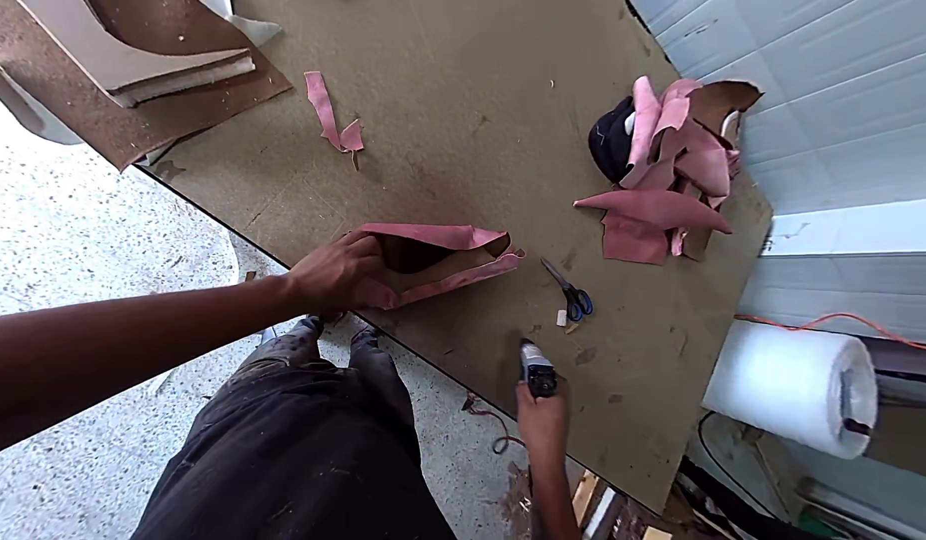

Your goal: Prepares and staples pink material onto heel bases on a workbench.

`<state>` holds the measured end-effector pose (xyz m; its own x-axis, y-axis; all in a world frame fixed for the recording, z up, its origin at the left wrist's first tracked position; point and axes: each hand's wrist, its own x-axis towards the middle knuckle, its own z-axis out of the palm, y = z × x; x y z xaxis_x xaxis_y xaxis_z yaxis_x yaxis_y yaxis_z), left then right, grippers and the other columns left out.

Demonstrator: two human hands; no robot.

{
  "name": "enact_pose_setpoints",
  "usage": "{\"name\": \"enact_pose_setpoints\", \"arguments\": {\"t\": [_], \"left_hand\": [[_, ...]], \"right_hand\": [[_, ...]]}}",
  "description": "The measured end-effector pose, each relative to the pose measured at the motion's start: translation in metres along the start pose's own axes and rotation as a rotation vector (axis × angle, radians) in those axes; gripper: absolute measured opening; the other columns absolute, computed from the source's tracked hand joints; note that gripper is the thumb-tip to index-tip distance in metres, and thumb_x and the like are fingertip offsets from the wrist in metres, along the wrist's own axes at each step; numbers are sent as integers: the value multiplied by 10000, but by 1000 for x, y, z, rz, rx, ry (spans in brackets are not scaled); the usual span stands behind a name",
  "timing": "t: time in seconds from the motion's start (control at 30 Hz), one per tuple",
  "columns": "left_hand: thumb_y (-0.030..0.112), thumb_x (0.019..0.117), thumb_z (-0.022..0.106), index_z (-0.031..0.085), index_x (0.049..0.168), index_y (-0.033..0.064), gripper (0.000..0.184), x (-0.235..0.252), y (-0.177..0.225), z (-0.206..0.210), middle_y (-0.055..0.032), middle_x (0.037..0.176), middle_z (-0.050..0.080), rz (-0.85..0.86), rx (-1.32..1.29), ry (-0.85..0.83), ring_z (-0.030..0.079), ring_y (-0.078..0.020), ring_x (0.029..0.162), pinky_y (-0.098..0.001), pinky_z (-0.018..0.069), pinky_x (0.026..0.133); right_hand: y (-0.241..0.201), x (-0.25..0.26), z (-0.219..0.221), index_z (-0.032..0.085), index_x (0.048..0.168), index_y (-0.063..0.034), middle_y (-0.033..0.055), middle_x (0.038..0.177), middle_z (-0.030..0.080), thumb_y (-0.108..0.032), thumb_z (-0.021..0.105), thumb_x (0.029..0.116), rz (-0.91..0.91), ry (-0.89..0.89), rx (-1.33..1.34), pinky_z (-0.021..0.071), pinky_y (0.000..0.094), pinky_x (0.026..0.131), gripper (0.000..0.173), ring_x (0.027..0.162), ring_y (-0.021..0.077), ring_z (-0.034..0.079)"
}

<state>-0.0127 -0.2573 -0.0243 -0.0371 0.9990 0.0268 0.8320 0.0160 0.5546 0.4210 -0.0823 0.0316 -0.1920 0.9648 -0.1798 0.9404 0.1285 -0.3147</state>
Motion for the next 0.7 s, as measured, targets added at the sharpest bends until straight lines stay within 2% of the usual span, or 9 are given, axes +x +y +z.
{"name": "enact_pose_setpoints", "arguments": {"t": [0.07,0.1,0.17,0.2,0.3,0.4,0.47,0.53,0.7], "left_hand": [[538,761,853,695,1229,195,601,-30,-5,8,-58,1418,563,-5,73,11,457,-285,1411,-509,384,1191],[450,794,852,692,1262,200,554,-41,-9,16,-72,1467,543,10,75,50,436,-291,1441,-512,349,1222],[304,891,778,722,1209,197,341,-57,-16,30,-65,1464,561,49,53,150,436,-280,1451,-515,320,1243],[258,924,738,738,1155,191,241,-62,-16,36,-53,1443,581,68,40,189,438,-273,1450,-517,313,1244],[212,965,657,756,1000,193,107,-68,-4,50,2,1351,644,102,26,242,480,-237,1412,-522,335,1219],[146,1011,548,723,946,167,188,-69,18,54,23,1139,706,145,59,254,600,-197,1231,-508,413,1131],[117,1022,516,700,943,172,208,-67,34,67,36,1053,713,148,54,250,646,-165,1133,-501,451,1094],[139,1029,522,707,987,194,198,-63,42,82,52,1091,709,121,55,264,635,-157,1136,-481,479,1023],[146,953,613,717,1032,243,163,-51,44,112,36,1090,668,71,40,338,604,-195,1059,-463,461,900]], "right_hand": [[33,26,-1,584,1356,1,242,1323,573,-201,781,851,-5,65,-58,516,572,1000,578,1198,376,590],[40,36,-1,557,1414,-10,258,1381,541,-213,777,855,-14,72,-56,485,581,1046,634,1265,397,551],[29,47,0,492,1494,-28,272,1441,508,-222,745,886,-54,39,35,465,583,1080,686,1322,404,521],[9,47,0,503,1483,-25,260,1428,528,-222,724,917,-83,4,107,500,559,1052,639,1291,378,558],[-74,33,14,599,1368,-61,142,1317,634,-249,646,1001,-204,-216,242,591,467,955,416,1160,248,664],[-150,27,47,687,1245,-134,48,1189,705,-372,608,1024,-456,-393,150,599,471,920,334,1074,187,694],[-181,34,69,725,1154,-170,34,1082,715,-410,647,989,-537,-447,50,586,499,889,302,1003,193,693],[-200,46,80,726,1121,-149,63,1025,722,-410,675,966,-547,-507,-83,577,540,870,308,968,237,699],[-208,55,81,738,878,-111,111,842,715,-520,732,898,-508,-624,-412,555,598,764,409,840,313,698]]}}
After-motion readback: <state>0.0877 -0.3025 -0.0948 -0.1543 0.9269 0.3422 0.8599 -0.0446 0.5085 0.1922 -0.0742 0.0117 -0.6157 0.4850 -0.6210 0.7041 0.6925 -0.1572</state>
